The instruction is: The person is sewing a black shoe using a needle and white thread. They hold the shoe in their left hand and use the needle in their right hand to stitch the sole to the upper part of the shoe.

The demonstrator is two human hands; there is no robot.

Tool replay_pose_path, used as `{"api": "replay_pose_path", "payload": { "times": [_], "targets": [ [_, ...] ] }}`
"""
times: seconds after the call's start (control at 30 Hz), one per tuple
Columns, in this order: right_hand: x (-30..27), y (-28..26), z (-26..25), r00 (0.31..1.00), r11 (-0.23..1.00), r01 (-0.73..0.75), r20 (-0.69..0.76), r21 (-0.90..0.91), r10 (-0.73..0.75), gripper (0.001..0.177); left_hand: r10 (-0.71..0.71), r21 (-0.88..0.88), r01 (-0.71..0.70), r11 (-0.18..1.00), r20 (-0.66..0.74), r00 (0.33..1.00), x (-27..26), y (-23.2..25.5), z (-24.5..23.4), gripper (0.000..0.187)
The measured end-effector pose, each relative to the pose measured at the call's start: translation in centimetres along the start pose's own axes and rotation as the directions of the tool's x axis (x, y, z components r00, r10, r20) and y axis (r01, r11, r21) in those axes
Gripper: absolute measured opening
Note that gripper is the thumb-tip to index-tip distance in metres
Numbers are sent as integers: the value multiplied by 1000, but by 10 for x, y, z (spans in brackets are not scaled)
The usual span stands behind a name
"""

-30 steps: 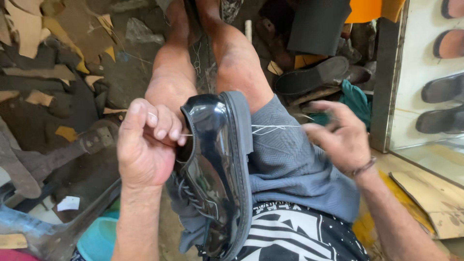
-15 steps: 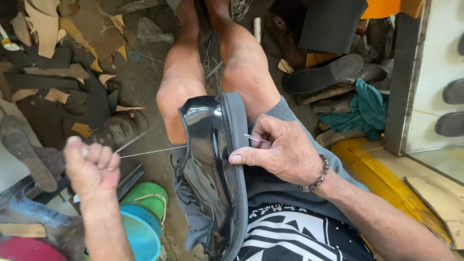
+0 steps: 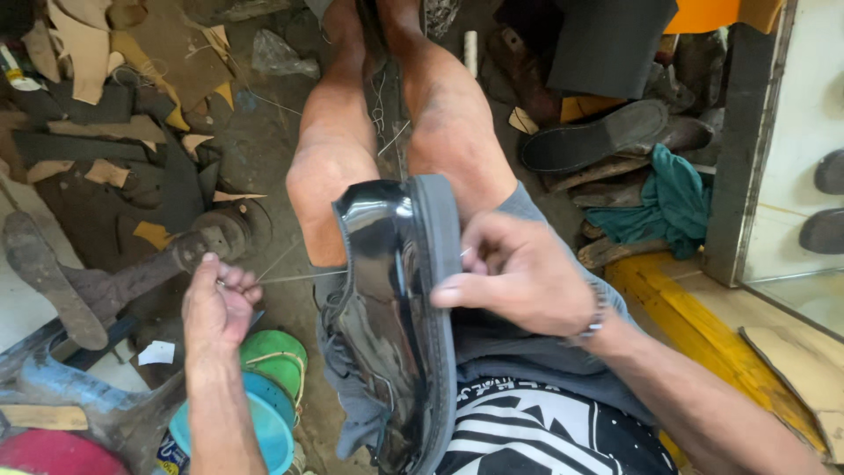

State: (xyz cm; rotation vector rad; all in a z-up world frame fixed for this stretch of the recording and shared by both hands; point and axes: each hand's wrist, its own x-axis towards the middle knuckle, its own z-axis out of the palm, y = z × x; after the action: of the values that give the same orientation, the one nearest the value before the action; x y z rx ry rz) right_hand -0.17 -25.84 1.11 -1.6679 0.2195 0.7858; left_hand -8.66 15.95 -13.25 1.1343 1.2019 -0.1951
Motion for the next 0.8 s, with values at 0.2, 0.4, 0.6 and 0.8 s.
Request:
{"api": "replay_pose_path", "payload": {
  "times": [0.2,0.4,0.6,0.8],
  "targets": [
    [-8,7,-50,797,835,346,-604,428,-21,20,499,374,-541,753,211,841,-111,78,85,25],
    [-30,20,-36,885,981,193,-433,0,-174,50,-35,562,-524,640,703,711,-161,78,172,34],
    [35,-65,-104,766,743,227,-355,-630,-535,36,-233,687,-488,538,678,697,-159,73,183,70],
    [144,-156,-181,488,227,387,-11,-894,-873,15,-212,608,-472,639,728,652,-153,69,178,66]
  ]
}}
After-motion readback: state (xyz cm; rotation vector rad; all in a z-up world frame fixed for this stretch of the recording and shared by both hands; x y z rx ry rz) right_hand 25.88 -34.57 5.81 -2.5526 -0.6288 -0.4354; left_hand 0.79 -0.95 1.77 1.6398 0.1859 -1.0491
